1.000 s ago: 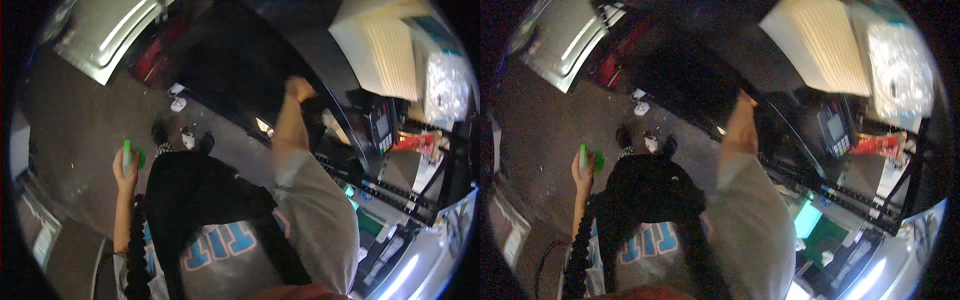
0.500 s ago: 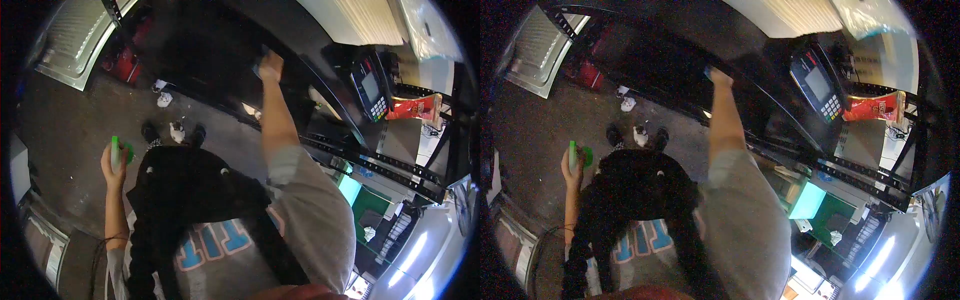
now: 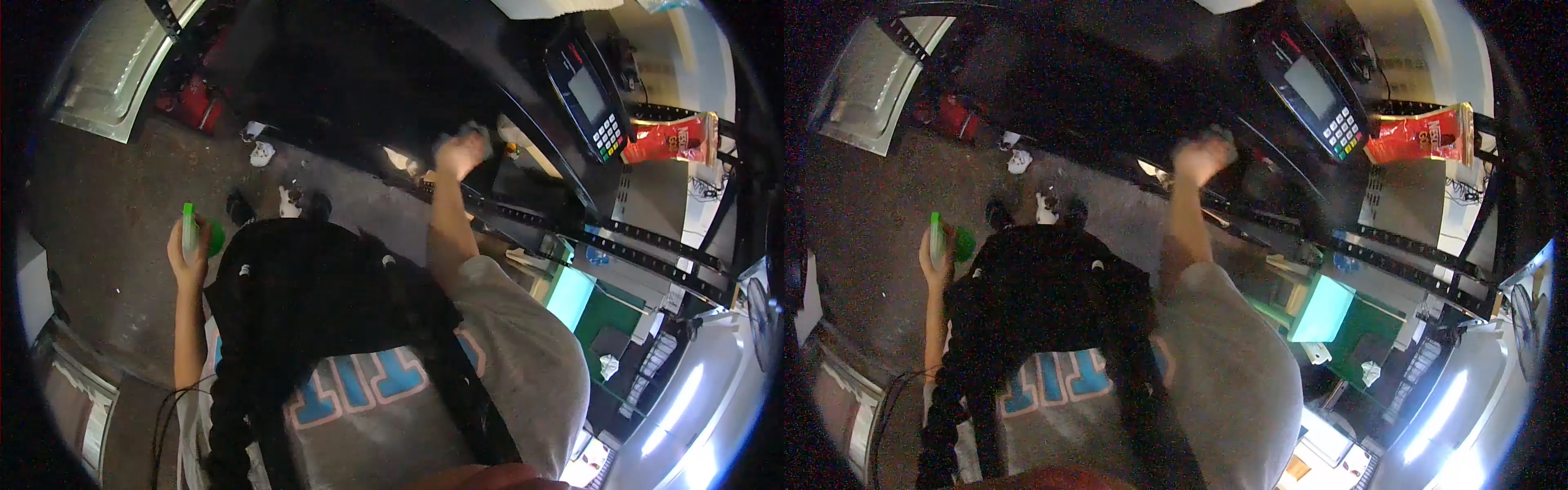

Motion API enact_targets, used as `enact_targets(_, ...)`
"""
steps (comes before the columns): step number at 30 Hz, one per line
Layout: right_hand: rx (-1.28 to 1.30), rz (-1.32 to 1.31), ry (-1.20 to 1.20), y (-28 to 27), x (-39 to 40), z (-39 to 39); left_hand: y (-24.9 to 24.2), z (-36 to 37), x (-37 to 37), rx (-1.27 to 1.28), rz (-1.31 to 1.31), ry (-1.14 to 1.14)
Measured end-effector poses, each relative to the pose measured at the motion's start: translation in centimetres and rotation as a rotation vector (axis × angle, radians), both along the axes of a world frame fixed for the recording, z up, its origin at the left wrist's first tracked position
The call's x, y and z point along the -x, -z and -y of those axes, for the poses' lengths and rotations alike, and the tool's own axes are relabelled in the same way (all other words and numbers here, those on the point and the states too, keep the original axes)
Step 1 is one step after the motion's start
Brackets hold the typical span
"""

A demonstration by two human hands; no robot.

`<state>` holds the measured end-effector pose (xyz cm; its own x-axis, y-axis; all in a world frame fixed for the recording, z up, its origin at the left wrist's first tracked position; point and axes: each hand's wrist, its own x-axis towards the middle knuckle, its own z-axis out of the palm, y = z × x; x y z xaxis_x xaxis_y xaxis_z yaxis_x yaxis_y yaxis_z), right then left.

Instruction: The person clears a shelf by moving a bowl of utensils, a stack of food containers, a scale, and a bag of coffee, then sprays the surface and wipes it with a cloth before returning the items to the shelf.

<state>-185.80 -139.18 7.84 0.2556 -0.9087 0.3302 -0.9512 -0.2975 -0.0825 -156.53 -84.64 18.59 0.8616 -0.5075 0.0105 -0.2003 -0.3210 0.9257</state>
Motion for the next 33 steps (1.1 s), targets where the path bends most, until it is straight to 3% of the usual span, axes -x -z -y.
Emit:
enact_targets(1,0.095,0.134,-0.201,-1.2,-2.3,-1.6,-0.3,0.4,-0.1,-0.005,0.060,0.031)
enact_targets(2,-0.044,-0.025,-0.183,-2.4,-4.3,-3.8,-0.4,0.7,-0.3,-0.005,0.052,0.045)
enact_targets(6,-0.191,0.011,-0.256,-4.3,-3.2,-7.3,0.0,1.6,-1.2,0.017,0.051,0.086)
enact_targets(11,-0.153,0.104,0.174,-1.5,8.6,-1.1,-2.3,2.8,-2.4,0.038,-0.037,0.120)
enact_targets(15,-0.032,0.050,0.397,-1.3,4.9,0.0,-2.7,2.8,-1.9,0.037,0.009,0.091)
enact_targets(17,0.122,-0.010,0.148,-1.5,0.1,-2.0,-2.7,2.5,-2.2,0.036,0.002,0.072)
enact_targets(20,0.142,0.014,-0.215,-0.5,-8.3,-4.8,-2.0,1.9,-2.2,0.052,0.011,0.056)
enact_targets(21,-0.020,0.022,-0.184,-1.8,-11.3,-6.6,-1.9,1.8,-2.4,0.015,0.047,0.078)
enact_targets(24,-0.092,0.131,-0.287,-3.3,-14.8,-6.1,-2.5,1.3,-3.1,0.006,0.072,0.128)
enact_targets(26,-0.147,0.446,-0.301,-4.5,-12.2,-1.7,-2.9,1.1,-3.6,0.042,0.074,0.140)
enact_targets(27,-0.089,0.728,-0.214,-6.5,-10.4,-0.8,-3.1,1.0,-3.7,0.038,0.146,0.101)
enact_targets(28,0.134,0.431,0.034,-6.6,-7.6,2.4,-3.2,0.7,-3.6,0.029,0.216,0.054)
enact_targets(29,0.406,-0.125,0.187,-8.4,-5.2,3.3,-3.2,0.4,-3.7,0.020,0.218,0.004)
enact_targets(30,0.033,-0.327,0.331,-10.1,-2.7,5.3,-3.1,0.1,-3.8,0.001,0.220,0.012)
enact_targets(31,0.005,0.203,0.445,-11.8,-1.5,4.8,-2.8,-0.3,-3.9,-0.016,0.221,0.021)
enact_targets(32,0.264,-0.329,0.412,-8.7,1.0,8.0,-1.9,-0.8,-4.1,-0.023,0.218,-0.027)
enact_targets(33,0.142,-0.213,0.255,-9.8,2.3,7.3,-0.6,-1.6,-4.3,-0.094,0.264,-0.036)
